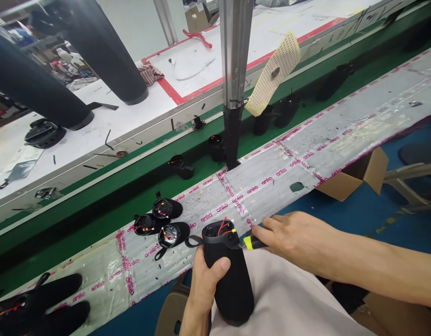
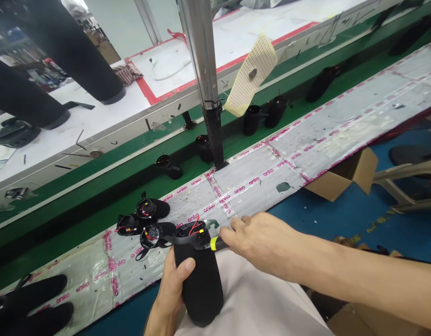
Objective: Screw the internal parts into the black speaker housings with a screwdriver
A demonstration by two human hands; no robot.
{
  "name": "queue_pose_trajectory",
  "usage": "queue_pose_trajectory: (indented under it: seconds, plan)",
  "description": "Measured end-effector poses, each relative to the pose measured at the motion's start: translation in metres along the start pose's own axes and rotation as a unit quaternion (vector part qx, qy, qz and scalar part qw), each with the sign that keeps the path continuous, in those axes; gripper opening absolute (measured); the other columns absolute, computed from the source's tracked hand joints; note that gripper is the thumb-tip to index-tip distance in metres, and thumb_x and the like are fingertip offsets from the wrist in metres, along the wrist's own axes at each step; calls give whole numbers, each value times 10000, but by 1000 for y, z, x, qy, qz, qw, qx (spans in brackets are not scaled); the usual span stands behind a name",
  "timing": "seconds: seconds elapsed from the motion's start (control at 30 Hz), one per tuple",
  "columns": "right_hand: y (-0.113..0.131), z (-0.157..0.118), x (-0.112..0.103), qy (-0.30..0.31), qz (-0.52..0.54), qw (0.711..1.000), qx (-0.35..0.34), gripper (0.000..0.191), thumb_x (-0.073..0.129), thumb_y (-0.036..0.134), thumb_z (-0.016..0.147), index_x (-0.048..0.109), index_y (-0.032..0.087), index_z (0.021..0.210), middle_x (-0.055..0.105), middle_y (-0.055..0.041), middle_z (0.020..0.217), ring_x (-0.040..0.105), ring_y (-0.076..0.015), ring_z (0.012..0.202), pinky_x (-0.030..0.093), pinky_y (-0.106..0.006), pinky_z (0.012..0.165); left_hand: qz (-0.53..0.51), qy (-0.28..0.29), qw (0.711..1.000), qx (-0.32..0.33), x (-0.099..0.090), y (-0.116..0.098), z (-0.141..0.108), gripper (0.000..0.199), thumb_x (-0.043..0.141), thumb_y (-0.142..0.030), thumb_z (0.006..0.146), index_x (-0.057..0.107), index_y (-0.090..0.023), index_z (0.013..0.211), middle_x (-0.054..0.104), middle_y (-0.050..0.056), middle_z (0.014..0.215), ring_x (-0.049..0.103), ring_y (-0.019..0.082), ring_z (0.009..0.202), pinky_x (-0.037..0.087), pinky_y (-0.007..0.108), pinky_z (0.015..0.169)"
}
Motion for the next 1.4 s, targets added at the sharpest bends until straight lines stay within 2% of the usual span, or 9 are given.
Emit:
queue_pose_trajectory:
  seconds: [0.17, 0.27, 0.43, 0.7, 0.83, 0.93, 1.07, 1.23, 1.4]
  plan:
    - [4, 0, 6, 53, -42, 998, 8, 405, 615, 17, 654, 516, 209, 996, 590, -11, 735, 557, -191, 517, 126, -350, 466, 61, -37, 997, 28, -8, -6, -5, 723, 868, -474, 650, 641, -198, 1278, 712, 115, 1216, 620, 380, 1198, 460, 470, 1054]
    - [6, 4, 5, 53, -47, 997, 15, 386, 621, 17, 663, 531, 203, 989, 606, -18, 736, 565, -190, 522, 114, -354, 458, 88, -63, 993, 49, -13, -9, -8, 731, 858, -479, 665, 623, -202, 1299, 652, 123, 1340, 533, 394, 1321, 386, 483, 1130]
    - [7, 11, 8, 65, -9, 998, 14, 275, 642, 46, 738, 534, 203, 936, 610, -4, 708, 536, -159, 489, 132, -350, 449, 98, -85, 991, 43, -18, -6, -9, 734, 854, -497, 667, 621, -194, 1294, 678, 131, 1295, 571, 397, 1275, 432, 480, 1081]
    - [9, 21, 2, 65, -6, 998, 18, 288, 684, 83, 785, 553, 191, 1017, 607, -10, 775, 538, -170, 551, 128, -343, 450, -7, -86, 996, 23, -17, 3, -4, 753, 862, -494, 659, 626, -186, 1304, 720, 121, 1232, 629, 365, 1215, 466, 439, 1070]
    - [21, 31, 0, 67, -8, 997, -23, 243, 682, 56, 762, 549, 196, 910, 608, -28, 856, 578, -200, 667, 146, -349, 460, -76, -57, 995, 1, -8, 10, 2, 697, 806, -511, 717, 632, -184, 1307, 739, 132, 1190, 664, 356, 1175, 507, 437, 1026]
    - [20, 35, -3, 52, 49, 997, -19, 179, 614, 75, 864, 555, 189, 990, 634, -28, 897, 610, -207, 709, 222, -343, 497, -123, -39, 992, -17, -3, 13, 3, 626, 770, -505, 735, 664, -185, 1262, 756, 126, 1128, 683, 359, 1137, 526, 459, 1003]
    - [3, 34, -8, 17, 156, 987, 47, 107, 536, 280, 1033, 519, 218, 1118, 666, 9, 913, 653, -200, 716, 285, -334, 541, -147, -39, 988, -27, -2, 14, 1, 499, 744, -513, 764, 724, -164, 1120, 765, 127, 1064, 697, 357, 1099, 535, 471, 998]
    - [11, 29, -5, 24, 87, 994, 58, 116, 556, 247, 1019, 503, 201, 1111, 633, 12, 801, 612, -193, 602, 168, -345, 488, -134, -61, 989, -6, -4, 11, 0, 688, 808, -445, 724, 615, -176, 1327, 750, 119, 1144, 682, 337, 1134, 520, 447, 1014]
    - [24, 27, -2, 4, 45, 998, 49, 150, 586, 163, 962, 486, 186, 1072, 601, 13, 766, 564, -162, 559, 150, -345, 483, -110, -82, 991, 2, -7, 10, -1, 738, 815, -461, 707, 603, -162, 1348, 751, 129, 1133, 703, 328, 1076, 548, 401, 943]
Point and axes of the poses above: each hand's wrist, its own z-axis towards the middle knuckle, its own x-axis out of the palm, y = z × x, the point moved 10 cm from there along z, towards the middle knuckle
